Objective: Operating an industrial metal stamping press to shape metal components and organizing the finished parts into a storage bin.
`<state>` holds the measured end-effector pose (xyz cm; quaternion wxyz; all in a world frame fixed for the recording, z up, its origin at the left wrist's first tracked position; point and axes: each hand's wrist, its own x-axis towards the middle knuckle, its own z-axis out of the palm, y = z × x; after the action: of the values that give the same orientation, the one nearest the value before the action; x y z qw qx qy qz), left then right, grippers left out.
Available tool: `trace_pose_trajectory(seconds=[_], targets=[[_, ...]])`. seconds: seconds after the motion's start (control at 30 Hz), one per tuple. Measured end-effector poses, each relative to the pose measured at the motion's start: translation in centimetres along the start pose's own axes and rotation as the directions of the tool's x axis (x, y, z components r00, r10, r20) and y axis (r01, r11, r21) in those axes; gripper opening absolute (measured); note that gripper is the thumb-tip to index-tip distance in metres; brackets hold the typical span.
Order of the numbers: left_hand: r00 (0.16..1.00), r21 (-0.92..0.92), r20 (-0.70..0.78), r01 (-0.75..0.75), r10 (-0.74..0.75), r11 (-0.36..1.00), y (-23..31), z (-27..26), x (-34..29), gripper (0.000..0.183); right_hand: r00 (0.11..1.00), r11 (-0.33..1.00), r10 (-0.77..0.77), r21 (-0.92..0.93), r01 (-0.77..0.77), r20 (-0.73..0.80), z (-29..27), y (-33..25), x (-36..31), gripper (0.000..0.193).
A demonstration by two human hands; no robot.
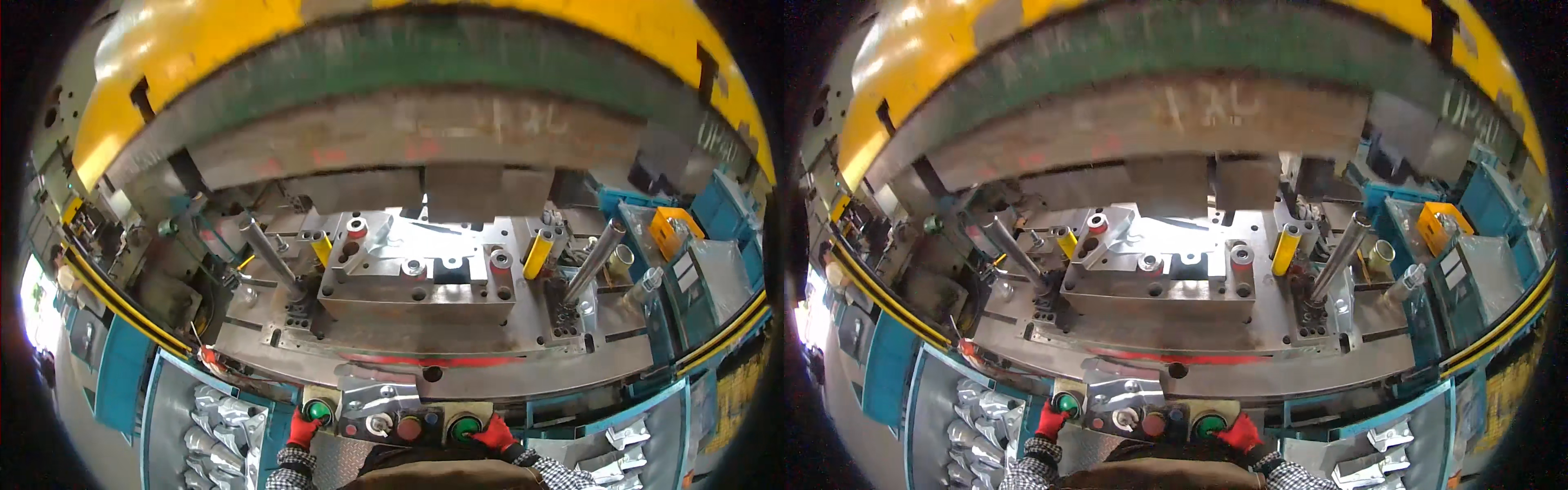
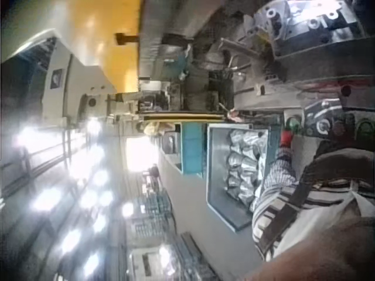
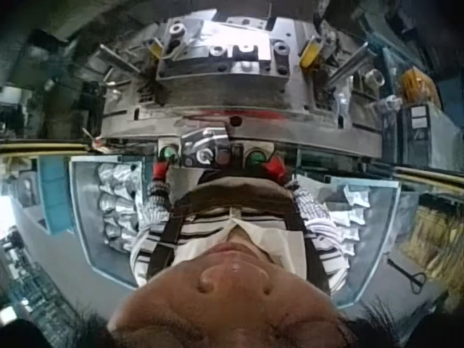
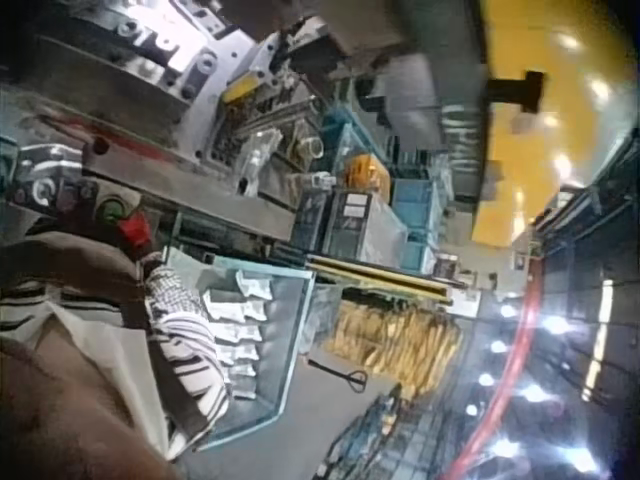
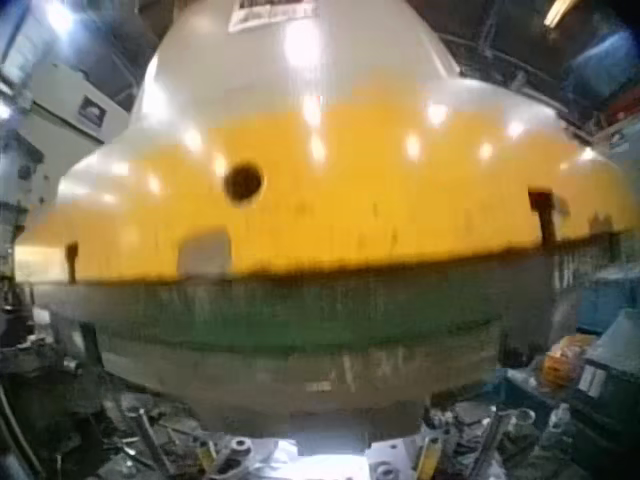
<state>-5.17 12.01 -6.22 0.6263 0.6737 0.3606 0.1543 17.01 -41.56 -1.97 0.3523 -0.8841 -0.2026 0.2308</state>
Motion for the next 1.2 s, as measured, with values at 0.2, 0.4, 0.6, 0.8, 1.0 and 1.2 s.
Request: trace_pose_trajectory(seconds=[0.2, 0.4, 0.6, 0.8, 1.0, 1.2], targets=[[0.996, 0.228, -0.071, 0.065, -0.050, 0.972, -2.3, -1.9, 1.2, 0.076, 0.994, 0.994, -0.111, 0.025, 0.111, 0.004, 1.8, 3.6, 1.1, 0.094], [0.996, 0.279, -0.090, 0.004, 0.023, 0.960, -4.4, -1.5, 1.8, 0.073, 0.991, 0.991, 0.121, -0.044, -0.123, -0.049, 2.2, 2.9, 0.1, 0.094], [0.999, 0.359, -0.027, -0.005, 0.016, 0.933, -3.2, -2.3, 1.9, 0.086, 0.991, 0.987, -0.108, 0.114, 0.117, -0.082, 1.4, 2.5, 0.2, 0.089], [0.871, 0.664, 0.486, -0.312, -0.075, 0.679, 6.8, -4.5, 7.4, 0.044, 0.978, 0.892, -0.198, 0.400, 0.209, -0.069, 2.0, 3.3, 1.0, 0.084], [0.573, 0.332, 0.343, -0.815, 0.745, 0.474, 36.7, 15.8, 8.1, 0.041, 0.994, 0.902, 0.066, 0.430, -0.023, -0.086, 2.1, 5.9, -0.7, 0.074], [0.323, 0.787, 0.423, -0.594, 0.847, -0.167, 49.1, 26.8, 15.8, 0.050, 0.948, 0.853, 0.254, 0.507, -0.125, -0.193, 3.9, 14.9, -1.5, 0.069]])
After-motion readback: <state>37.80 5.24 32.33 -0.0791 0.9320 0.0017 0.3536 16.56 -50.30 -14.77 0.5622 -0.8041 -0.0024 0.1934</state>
